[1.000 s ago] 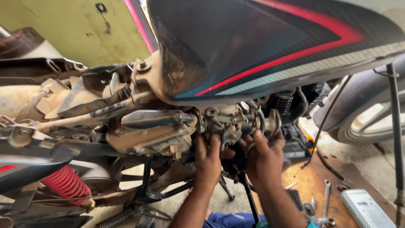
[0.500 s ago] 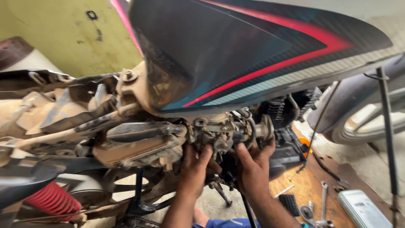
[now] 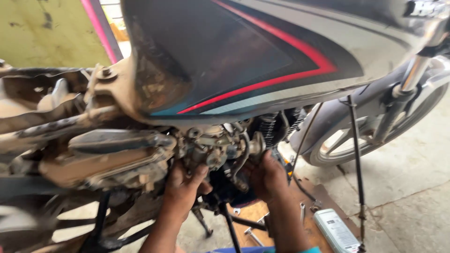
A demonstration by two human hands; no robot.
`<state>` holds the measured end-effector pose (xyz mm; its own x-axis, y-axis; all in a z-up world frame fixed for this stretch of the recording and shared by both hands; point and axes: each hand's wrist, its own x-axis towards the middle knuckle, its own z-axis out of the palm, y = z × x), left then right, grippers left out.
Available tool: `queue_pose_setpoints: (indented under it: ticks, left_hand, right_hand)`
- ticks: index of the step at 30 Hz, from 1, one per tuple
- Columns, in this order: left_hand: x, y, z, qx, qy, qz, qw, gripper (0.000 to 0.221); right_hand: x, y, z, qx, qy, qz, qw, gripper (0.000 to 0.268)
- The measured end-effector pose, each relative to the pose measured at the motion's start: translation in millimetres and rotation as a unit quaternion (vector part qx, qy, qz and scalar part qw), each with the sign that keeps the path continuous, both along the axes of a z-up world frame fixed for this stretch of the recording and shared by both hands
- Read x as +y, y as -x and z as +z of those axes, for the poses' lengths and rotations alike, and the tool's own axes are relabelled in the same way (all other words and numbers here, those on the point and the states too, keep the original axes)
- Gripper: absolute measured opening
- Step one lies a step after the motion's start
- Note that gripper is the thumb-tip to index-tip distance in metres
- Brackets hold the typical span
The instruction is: The person fits a carburetor into the engine of a motorcycle, connects a hose to it, and secures it to the air filter box.
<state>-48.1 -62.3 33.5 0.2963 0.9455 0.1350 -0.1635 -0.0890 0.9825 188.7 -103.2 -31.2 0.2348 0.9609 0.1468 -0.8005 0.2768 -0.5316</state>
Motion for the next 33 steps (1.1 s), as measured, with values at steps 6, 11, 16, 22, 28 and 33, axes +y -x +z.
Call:
queue_pose_setpoints:
  ticks: [6, 11, 16, 22, 28, 33]
  left_hand:
    - [-19.1, 23.7, -13.7, 0.076, -0.085, -0.021, 0.993, 0.056]
    - [-85.7, 79.6, 60.6, 0.34, -0.535, 0.184, 0.751, 0.051]
    - [-54.2, 137.0, 135.8, 0.476, -0.618, 0.305, 0.547, 0.057]
    - [-2.6, 153.8, 147.0, 0.528, -0.613, 0.3, 0.506, 0.08]
    - [1.1, 138.6, 151.9, 0.429, -0.634, 0.283, 0.578, 0.075]
    - [-0.8, 134.3, 154.7, 0.425, -0.631, 0.273, 0.59, 0.074]
  right_hand:
    - [10.0, 1.2, 26.5, -0.045, 0.011, 0.064, 0.997, 0.069]
    - [36.5, -9.5, 13.5, -0.092, 0.012, 0.095, 0.991, 0.06]
    - [28.9, 16.3, 55.1, -0.03, 0.057, 0.1, 0.993, 0.054]
    - [41.4, 17.2, 32.9, 0.038, 0.055, 0.091, 0.994, 0.046]
    - [43.5, 21.0, 32.2, 0.028, 0.107, 0.031, 0.993, 0.045]
    - [44.8, 21.4, 31.3, 0.018, 0.122, 0.009, 0.992, 0.042]
